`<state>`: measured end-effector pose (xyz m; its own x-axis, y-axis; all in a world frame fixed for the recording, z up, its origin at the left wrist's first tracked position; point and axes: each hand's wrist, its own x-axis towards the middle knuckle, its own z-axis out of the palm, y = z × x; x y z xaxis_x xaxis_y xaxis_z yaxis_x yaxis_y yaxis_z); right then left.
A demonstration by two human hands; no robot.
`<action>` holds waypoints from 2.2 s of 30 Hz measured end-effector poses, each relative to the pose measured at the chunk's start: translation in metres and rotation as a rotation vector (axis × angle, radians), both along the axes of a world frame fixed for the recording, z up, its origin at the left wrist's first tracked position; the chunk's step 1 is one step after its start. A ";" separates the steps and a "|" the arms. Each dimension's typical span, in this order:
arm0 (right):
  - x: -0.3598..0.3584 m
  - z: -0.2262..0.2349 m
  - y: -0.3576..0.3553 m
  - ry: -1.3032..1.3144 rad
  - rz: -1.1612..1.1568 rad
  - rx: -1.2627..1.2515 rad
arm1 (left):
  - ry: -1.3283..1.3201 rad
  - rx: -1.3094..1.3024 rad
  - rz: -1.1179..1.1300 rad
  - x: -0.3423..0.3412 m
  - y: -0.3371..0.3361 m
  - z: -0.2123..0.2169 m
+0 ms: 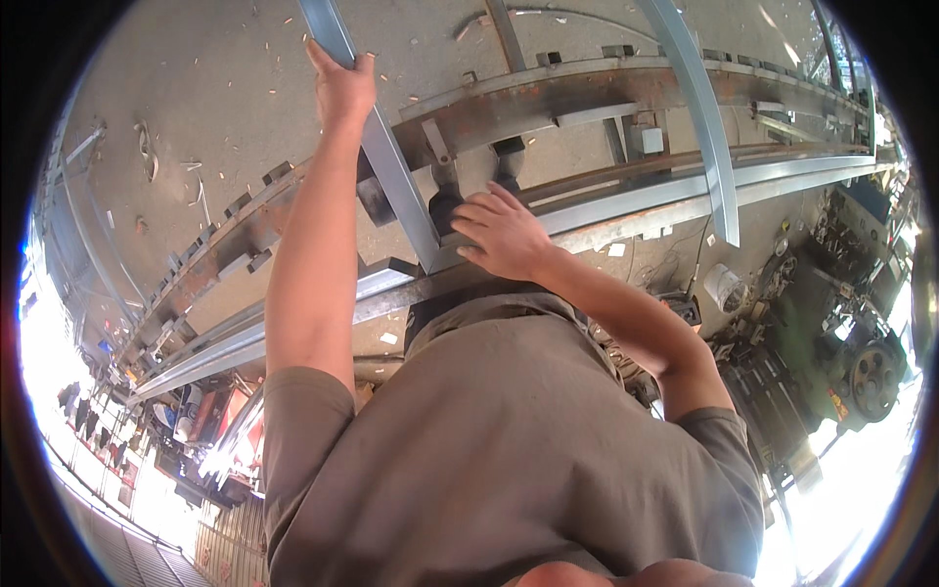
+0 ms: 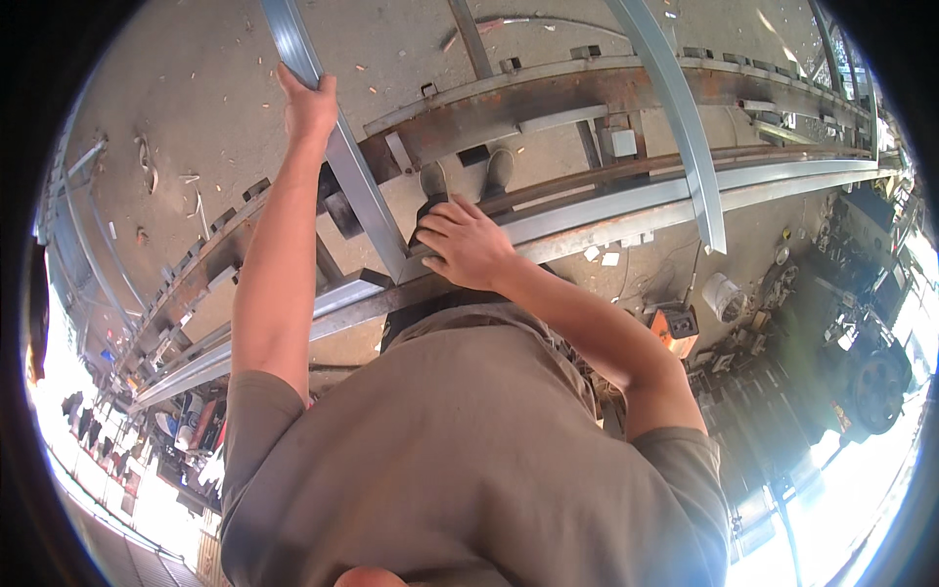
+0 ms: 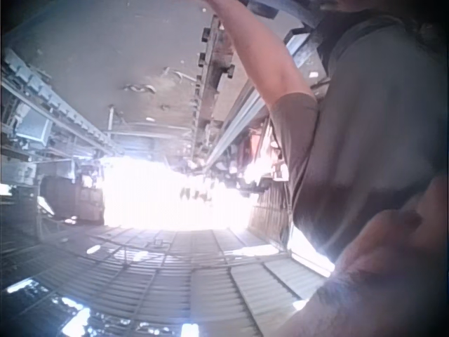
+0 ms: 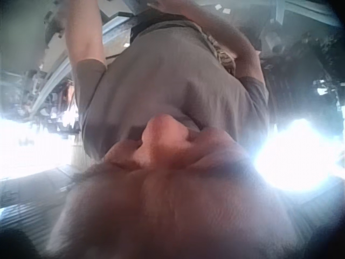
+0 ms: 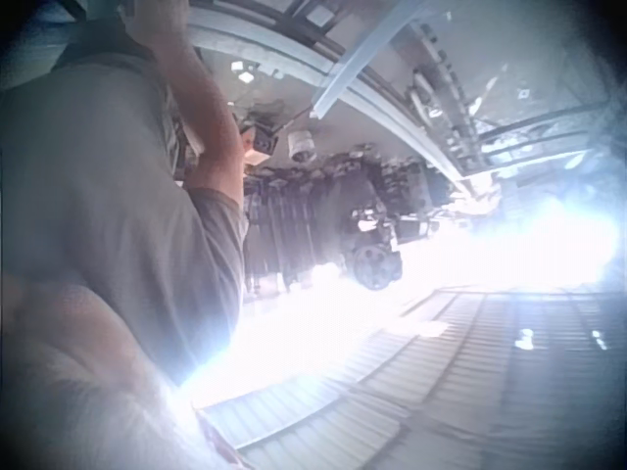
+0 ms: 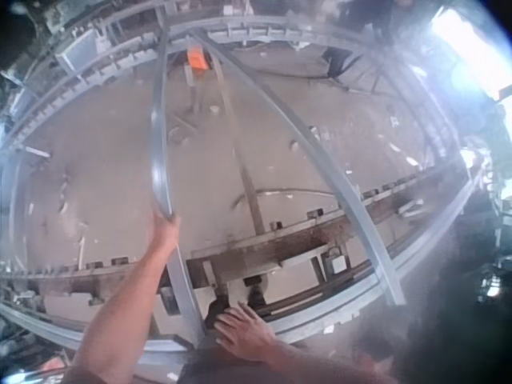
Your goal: The person assembles a metal frame by picking up long metal bars and smaller metal pieces, then placing them onto a jig to form a rectangular structure. The person repeatedly positions and adjusts the bars and pieces by hand to build the frame.
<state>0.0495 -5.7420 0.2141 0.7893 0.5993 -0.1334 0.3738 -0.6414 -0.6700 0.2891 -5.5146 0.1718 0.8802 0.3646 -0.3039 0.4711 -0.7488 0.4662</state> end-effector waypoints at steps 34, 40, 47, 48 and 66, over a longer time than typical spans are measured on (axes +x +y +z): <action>0.039 0.023 -0.345 0.139 -0.963 -0.568 | 0.059 0.178 -0.099 -0.116 -0.014 0.000; 0.017 0.065 -0.307 0.233 -0.920 -0.429 | 0.079 0.148 -0.021 -0.109 -0.022 0.006; -0.006 0.095 -0.234 0.377 -0.808 -0.149 | 0.175 0.062 -0.007 -0.085 -0.009 0.006; -0.008 0.099 -0.226 0.352 -0.772 -0.119 | 0.177 0.119 -0.054 -0.083 -0.006 0.004; -0.093 0.127 -0.185 0.513 -0.793 -0.121 | 0.258 -1.532 0.357 -0.080 -0.254 0.102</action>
<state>-0.0437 -5.9265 0.3408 0.7881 -0.1265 -0.6024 -0.5213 -0.6575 -0.5440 0.2093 -5.7683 0.2734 0.6897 -0.2447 -0.6815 0.6936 0.4934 0.5248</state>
